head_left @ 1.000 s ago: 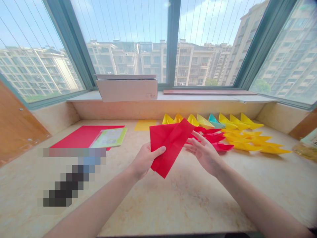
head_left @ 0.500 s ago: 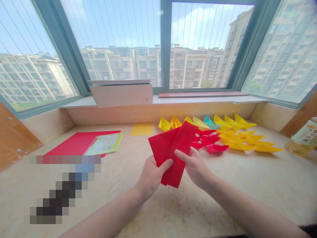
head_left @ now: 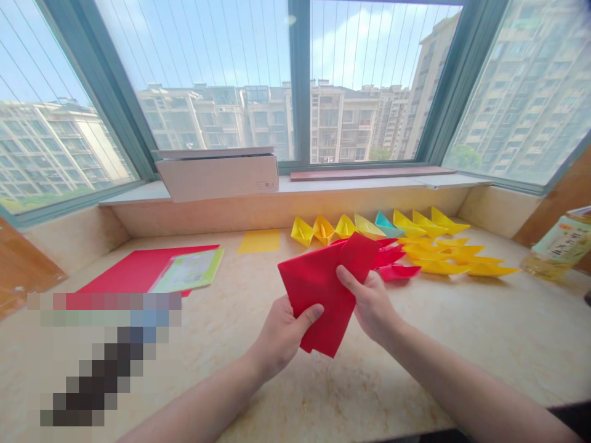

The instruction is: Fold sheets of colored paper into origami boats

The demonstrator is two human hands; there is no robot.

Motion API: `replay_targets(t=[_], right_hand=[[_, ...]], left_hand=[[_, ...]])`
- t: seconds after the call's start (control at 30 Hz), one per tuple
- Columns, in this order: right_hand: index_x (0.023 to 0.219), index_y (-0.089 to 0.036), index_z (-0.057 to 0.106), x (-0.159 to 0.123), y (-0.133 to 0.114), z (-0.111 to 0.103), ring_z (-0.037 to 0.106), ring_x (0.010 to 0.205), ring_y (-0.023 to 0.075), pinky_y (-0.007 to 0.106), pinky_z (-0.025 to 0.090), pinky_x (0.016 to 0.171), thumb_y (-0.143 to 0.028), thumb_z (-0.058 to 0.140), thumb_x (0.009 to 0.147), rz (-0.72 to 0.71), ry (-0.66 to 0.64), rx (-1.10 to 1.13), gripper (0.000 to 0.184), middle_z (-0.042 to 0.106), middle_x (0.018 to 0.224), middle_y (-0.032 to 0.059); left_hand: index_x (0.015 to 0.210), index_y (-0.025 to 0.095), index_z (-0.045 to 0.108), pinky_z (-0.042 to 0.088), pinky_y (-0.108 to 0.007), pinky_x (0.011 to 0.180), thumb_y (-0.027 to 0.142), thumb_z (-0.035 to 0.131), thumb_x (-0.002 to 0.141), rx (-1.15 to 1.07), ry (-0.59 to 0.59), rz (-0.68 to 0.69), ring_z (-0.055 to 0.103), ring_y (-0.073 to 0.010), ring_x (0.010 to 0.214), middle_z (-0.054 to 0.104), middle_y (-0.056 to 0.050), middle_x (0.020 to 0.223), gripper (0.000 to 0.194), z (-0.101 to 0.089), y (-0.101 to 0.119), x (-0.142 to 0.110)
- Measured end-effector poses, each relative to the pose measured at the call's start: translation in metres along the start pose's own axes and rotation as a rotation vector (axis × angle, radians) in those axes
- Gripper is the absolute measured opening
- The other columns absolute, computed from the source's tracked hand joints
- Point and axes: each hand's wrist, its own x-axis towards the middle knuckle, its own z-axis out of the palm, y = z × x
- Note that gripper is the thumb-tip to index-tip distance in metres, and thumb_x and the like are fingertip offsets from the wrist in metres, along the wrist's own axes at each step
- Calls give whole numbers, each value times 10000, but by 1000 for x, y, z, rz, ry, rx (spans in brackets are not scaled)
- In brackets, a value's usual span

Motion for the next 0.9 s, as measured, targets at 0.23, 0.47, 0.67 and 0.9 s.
replay_targets(t=[0.23,0.47,0.67,0.9], right_hand=[[897,-206,741,11,-20,-13,720,883,266,418,562,839,-414,777,794,-53,38,21,235,777,939,63],[885,-196,741,19,-25,-19,711,911,242,381,538,873,-425,779,788,4,11,-52,251,772,921,54],[1069,-219,720,22,-30,-21,645,1123,242,394,466,1015,-412,801,763,81,-75,-44,371,729,1147,65],[952,-235,758,23,-32,-28,680,1013,260,409,485,939,-441,821,714,-2,-86,-202,321,757,1003,49]], left_hand=[[983,144,709,563,-301,693,409,750,798,81,-76,-62,721,-248,824,774,-97,964,325,-9,-2,0],[948,152,693,555,-279,644,433,735,808,126,-79,-85,713,-228,763,777,-88,914,317,-14,7,0],[863,158,705,551,-282,592,473,767,755,177,-66,-77,710,-241,699,778,-88,841,340,-22,12,-2],[861,155,737,507,-266,520,467,798,711,295,14,-94,683,-227,620,766,-77,761,352,-31,17,6]])
